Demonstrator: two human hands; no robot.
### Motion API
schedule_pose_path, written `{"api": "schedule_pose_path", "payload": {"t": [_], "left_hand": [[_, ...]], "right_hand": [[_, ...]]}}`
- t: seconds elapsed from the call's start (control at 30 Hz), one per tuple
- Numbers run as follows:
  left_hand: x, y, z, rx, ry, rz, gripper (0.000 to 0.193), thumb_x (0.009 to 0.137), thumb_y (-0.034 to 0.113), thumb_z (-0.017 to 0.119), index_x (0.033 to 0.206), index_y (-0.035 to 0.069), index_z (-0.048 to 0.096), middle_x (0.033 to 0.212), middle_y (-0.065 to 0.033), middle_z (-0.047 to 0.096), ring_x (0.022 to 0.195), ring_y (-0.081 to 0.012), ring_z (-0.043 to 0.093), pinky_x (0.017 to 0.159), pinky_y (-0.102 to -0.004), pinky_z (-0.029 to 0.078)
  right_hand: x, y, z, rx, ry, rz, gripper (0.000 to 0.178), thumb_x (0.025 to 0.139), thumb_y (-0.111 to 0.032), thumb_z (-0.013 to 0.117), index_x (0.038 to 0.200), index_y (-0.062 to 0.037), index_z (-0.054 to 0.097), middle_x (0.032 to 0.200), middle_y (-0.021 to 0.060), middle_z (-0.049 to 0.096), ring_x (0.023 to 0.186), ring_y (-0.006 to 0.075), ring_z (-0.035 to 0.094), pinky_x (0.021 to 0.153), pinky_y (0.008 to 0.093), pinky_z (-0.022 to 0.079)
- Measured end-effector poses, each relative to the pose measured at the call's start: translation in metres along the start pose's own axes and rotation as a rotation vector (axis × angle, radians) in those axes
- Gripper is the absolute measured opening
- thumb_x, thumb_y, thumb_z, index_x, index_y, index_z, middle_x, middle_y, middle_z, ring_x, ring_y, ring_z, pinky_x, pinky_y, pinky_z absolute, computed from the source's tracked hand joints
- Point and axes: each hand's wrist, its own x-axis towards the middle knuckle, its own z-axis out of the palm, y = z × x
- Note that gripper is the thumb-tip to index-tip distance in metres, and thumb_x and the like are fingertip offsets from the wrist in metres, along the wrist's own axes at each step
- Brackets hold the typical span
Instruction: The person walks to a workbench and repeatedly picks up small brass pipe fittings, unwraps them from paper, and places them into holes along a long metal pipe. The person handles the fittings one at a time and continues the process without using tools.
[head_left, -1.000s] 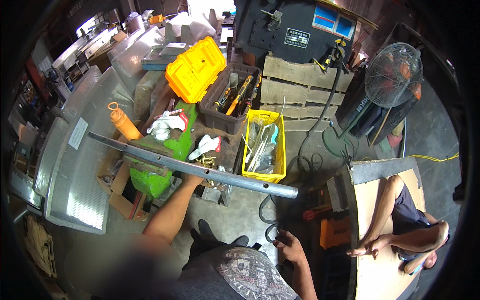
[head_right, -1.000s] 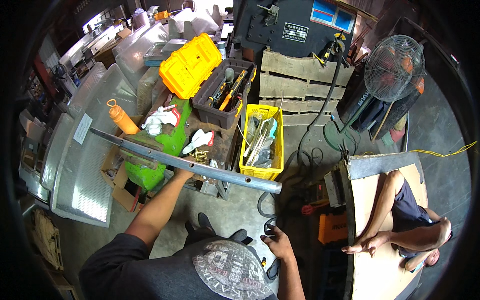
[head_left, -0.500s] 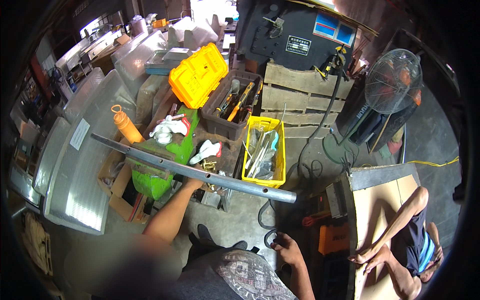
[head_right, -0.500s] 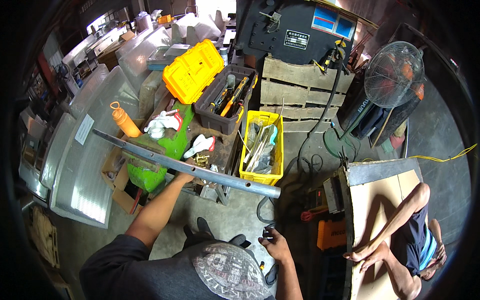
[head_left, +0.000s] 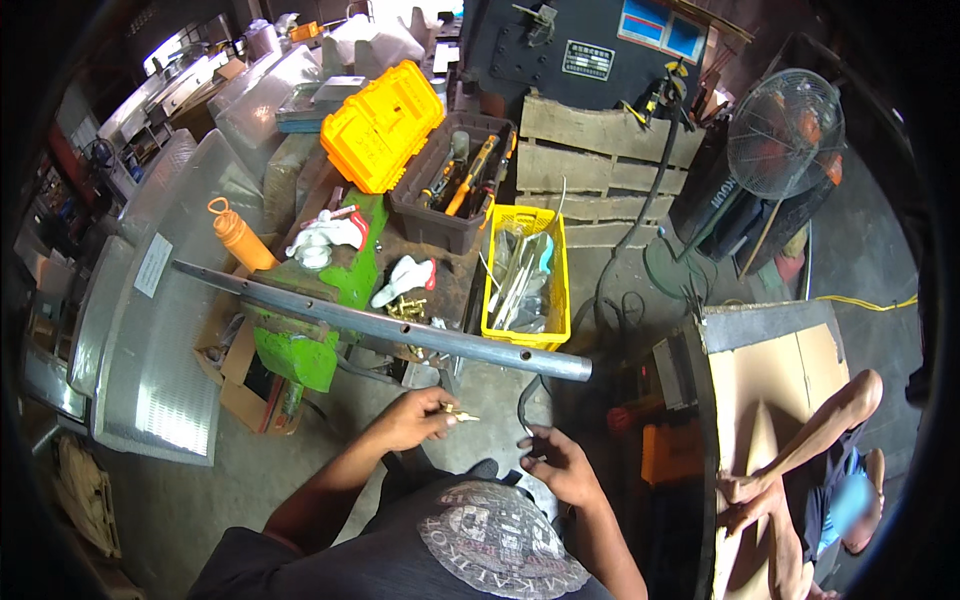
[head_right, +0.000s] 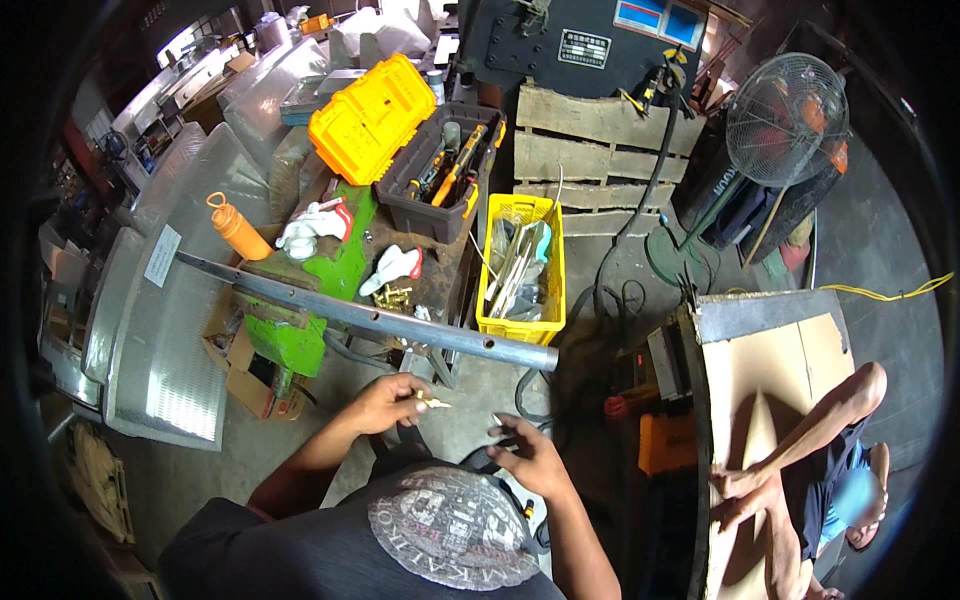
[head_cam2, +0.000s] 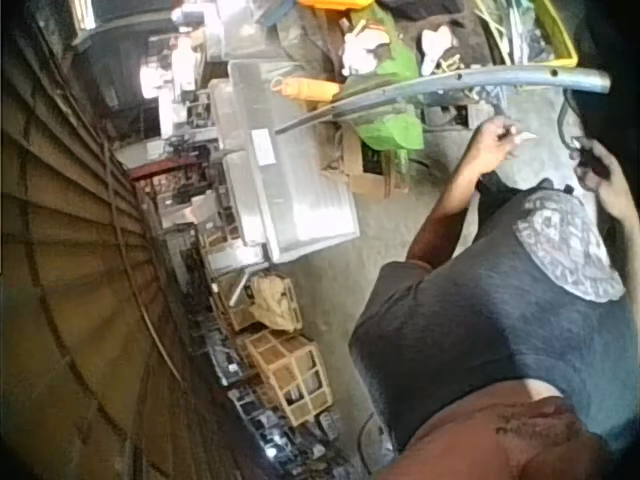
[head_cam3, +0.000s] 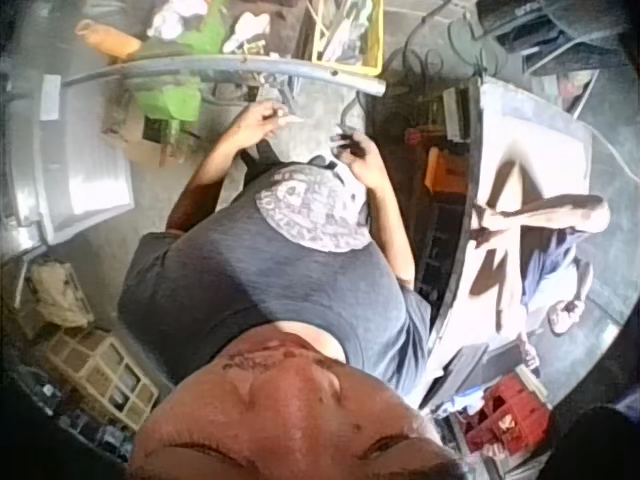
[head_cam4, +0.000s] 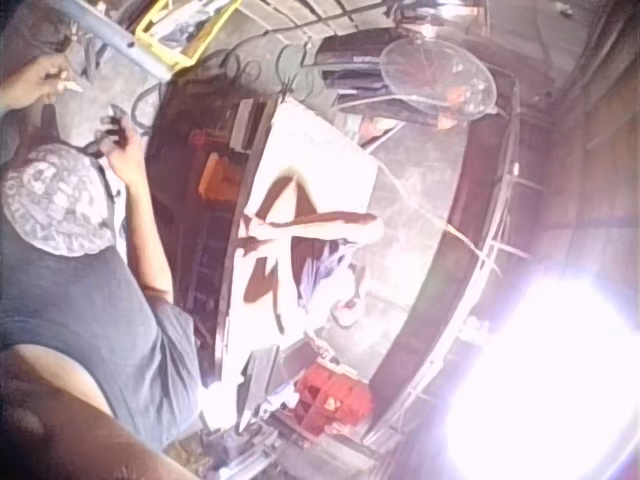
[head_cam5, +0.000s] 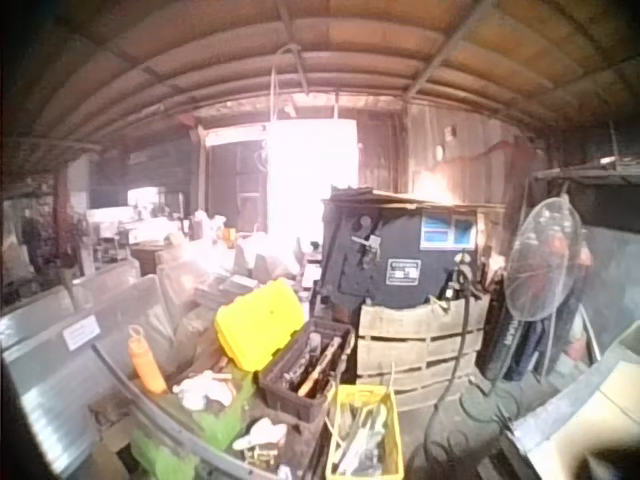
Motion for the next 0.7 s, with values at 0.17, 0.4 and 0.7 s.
{"api": "schedule_pose_path", "payload": {"t": [0.17, 0.4, 0.7], "left_hand": [[-0.002, 0.050, 0.036, 0.014, -0.250, 0.144, 0.033, 0.093, 0.007, 0.064, 0.123, 0.001, 0.052, 0.084, -0.0064, 0.066, 0.073, -0.0100, 0.062, 0.062, -0.0249, 0.050], [-0.004, 0.081, 0.060, -0.330, -0.283, 0.346, 0.041, 0.091, 0.004, 0.067, 0.129, 0.001, 0.050, 0.105, -0.0049, 0.065, 0.094, -0.0110, 0.062, 0.083, -0.0262, 0.051], [-0.004, 0.078, 0.090, -0.381, -0.233, 0.447, 0.037, 0.092, 0.011, 0.068, 0.126, 0.003, 0.056, 0.114, -0.0053, 0.063, 0.108, -0.0131, 0.059, 0.094, -0.0294, 0.047]], "right_hand": [[0.012, -0.050, 0.026, -0.064, -0.042, -0.153, 0.058, 0.085, 0.000, 0.071, 0.137, 0.0007, 0.046, 0.106, 0.0063, 0.062, 0.095, 0.0128, 0.059, 0.083, 0.0270, 0.051], [0.000, -0.055, 0.036, 0.418, 0.068, -0.352, 0.069, 0.086, 0.007, 0.067, 0.145, -0.0093, 0.035, 0.104, 0.0089, 0.065, 0.095, 0.0134, 0.061, 0.084, 0.0285, 0.049], [-0.018, -0.058, 0.040, 0.450, 0.154, -0.470, 0.077, 0.085, 0.010, 0.067, 0.148, -0.0121, 0.030, 0.106, 0.0120, 0.067, 0.093, 0.0125, 0.061, 0.084, 0.0284, 0.048]]}}
